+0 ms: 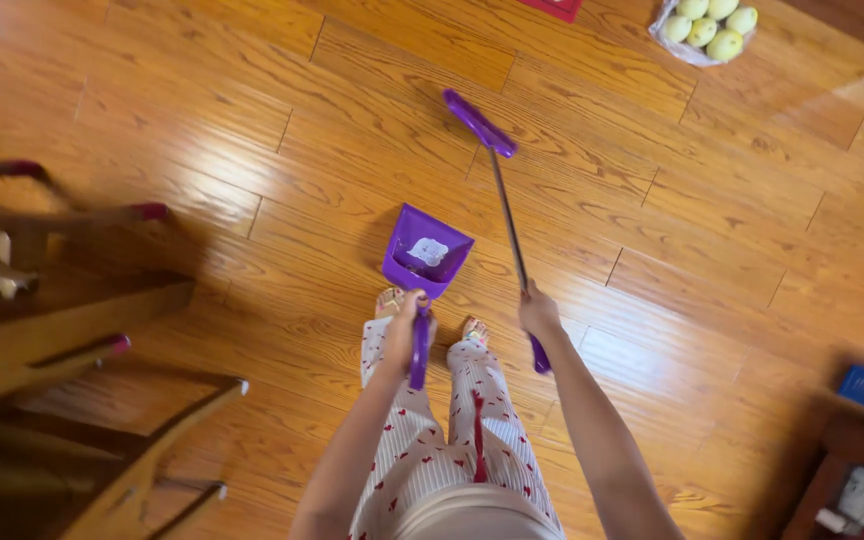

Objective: Sweeping the floor and collecting dust into a dustpan.

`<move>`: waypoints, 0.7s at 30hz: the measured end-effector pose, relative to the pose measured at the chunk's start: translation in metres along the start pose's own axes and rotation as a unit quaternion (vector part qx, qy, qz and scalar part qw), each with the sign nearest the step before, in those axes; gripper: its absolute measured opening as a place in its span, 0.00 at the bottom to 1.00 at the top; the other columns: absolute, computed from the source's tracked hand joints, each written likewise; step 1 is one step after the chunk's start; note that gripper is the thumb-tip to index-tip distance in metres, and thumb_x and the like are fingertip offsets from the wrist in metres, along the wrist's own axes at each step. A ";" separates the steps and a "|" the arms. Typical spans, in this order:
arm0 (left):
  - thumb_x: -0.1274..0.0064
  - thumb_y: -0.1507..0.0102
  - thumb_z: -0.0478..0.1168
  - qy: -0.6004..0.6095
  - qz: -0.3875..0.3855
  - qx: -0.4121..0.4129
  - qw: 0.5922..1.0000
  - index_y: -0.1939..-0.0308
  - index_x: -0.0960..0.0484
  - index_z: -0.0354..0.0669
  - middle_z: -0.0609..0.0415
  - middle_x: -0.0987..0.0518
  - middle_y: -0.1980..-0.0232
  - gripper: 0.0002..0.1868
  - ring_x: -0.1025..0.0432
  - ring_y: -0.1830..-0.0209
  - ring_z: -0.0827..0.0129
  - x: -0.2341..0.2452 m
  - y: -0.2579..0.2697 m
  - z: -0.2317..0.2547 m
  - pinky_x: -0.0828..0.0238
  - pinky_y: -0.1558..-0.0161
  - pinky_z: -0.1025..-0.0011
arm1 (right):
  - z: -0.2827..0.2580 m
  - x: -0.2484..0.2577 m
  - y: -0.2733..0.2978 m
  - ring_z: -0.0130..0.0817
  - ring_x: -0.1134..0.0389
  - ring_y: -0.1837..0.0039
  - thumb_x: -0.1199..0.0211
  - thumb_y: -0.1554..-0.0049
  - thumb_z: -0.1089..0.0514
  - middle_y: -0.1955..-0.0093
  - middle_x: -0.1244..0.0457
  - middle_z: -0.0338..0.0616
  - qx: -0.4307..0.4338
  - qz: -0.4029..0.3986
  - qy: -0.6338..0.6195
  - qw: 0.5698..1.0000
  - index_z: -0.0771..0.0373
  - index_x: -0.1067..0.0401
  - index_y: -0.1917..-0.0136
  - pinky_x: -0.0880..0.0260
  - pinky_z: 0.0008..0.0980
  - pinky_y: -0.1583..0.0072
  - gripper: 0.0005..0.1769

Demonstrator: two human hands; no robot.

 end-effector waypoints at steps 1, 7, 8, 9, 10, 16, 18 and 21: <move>0.47 0.25 0.60 -0.009 -0.003 0.005 1.000 0.61 0.26 0.40 0.55 0.29 0.78 0.26 0.34 0.86 0.72 -0.006 0.005 0.006 0.42 0.84 0.75 | 0.027 -0.039 -0.033 0.51 0.29 0.67 0.53 0.35 0.48 0.61 0.31 0.60 -0.006 0.001 -0.009 1.000 0.44 0.46 0.21 0.27 0.47 0.63 0.30; 0.45 0.35 0.41 -0.553 0.021 -0.249 0.795 0.42 0.35 0.50 0.44 0.19 0.68 0.20 0.22 0.70 0.52 -0.021 0.027 0.060 0.29 0.67 0.58 | 0.048 -0.189 -0.041 0.66 0.29 0.50 0.49 0.39 0.56 0.54 0.32 0.69 0.121 0.034 0.115 0.985 0.76 0.42 0.31 0.28 0.58 0.46 0.28; 0.44 0.36 0.41 -0.547 0.008 -0.237 0.803 0.43 0.36 0.51 0.43 0.18 0.66 0.21 0.21 0.68 0.49 -0.015 0.023 0.057 0.28 0.65 0.56 | 0.045 -0.186 -0.012 0.63 0.29 0.53 0.48 0.42 0.59 0.55 0.32 0.69 0.122 0.000 0.088 0.989 0.69 0.42 0.28 0.28 0.56 0.49 0.29; 0.43 0.37 0.41 -0.541 -0.005 -0.225 0.810 0.44 0.37 0.51 0.42 0.18 0.63 0.22 0.20 0.66 0.47 -0.009 0.019 0.053 0.27 0.63 0.54 | 0.041 -0.183 0.018 0.60 0.28 0.55 0.47 0.46 0.62 0.57 0.32 0.68 0.124 -0.035 0.061 0.990 0.62 0.42 0.26 0.27 0.55 0.52 0.34; 0.43 0.37 0.41 -0.548 -0.015 -0.221 0.807 0.44 0.37 0.51 0.42 0.18 0.63 0.22 0.20 0.66 0.47 -0.009 0.022 0.053 0.27 0.63 0.54 | 0.019 -0.135 0.056 0.60 0.28 0.55 0.47 0.46 0.62 0.57 0.32 0.68 0.115 -0.030 0.052 0.992 0.62 0.42 0.26 0.27 0.55 0.52 0.34; 0.44 0.36 0.41 -0.574 -0.038 -0.224 0.787 0.43 0.39 0.46 0.40 0.18 0.63 0.23 0.22 0.64 0.41 0.002 0.028 0.052 0.28 0.61 0.52 | -0.033 -0.043 0.157 0.53 0.29 0.66 0.51 0.36 0.53 0.59 0.35 0.68 -0.096 -0.125 -0.092 0.983 0.42 0.43 0.21 0.27 0.52 0.59 0.30; 0.43 0.37 0.41 -0.594 -0.031 -0.258 0.761 0.46 0.37 0.46 0.39 0.18 0.61 0.21 0.22 0.65 0.40 0.005 0.027 0.050 0.26 0.62 0.50 | -0.045 -0.059 0.116 0.54 0.26 0.63 0.53 0.36 0.52 0.59 0.31 0.61 -0.005 -0.046 0.008 0.999 0.52 0.46 0.21 0.26 0.51 0.57 0.30; 0.47 0.36 0.41 -0.572 -0.041 -0.250 0.780 0.44 0.37 0.46 0.39 0.18 0.66 0.20 0.22 0.66 0.41 0.001 0.027 0.052 0.27 0.64 0.49 | 0.037 -0.197 -0.035 0.60 0.28 0.55 0.50 0.39 0.56 0.56 0.31 0.66 0.117 0.031 0.119 0.985 0.64 0.44 0.24 0.27 0.53 0.52 0.31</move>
Point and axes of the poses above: each hand's wrist, its own y-axis away from the middle knuckle, its own x-axis out of the back of the hand, z = x × y, the point moved 8 cm from there along -y, towards the middle knuckle
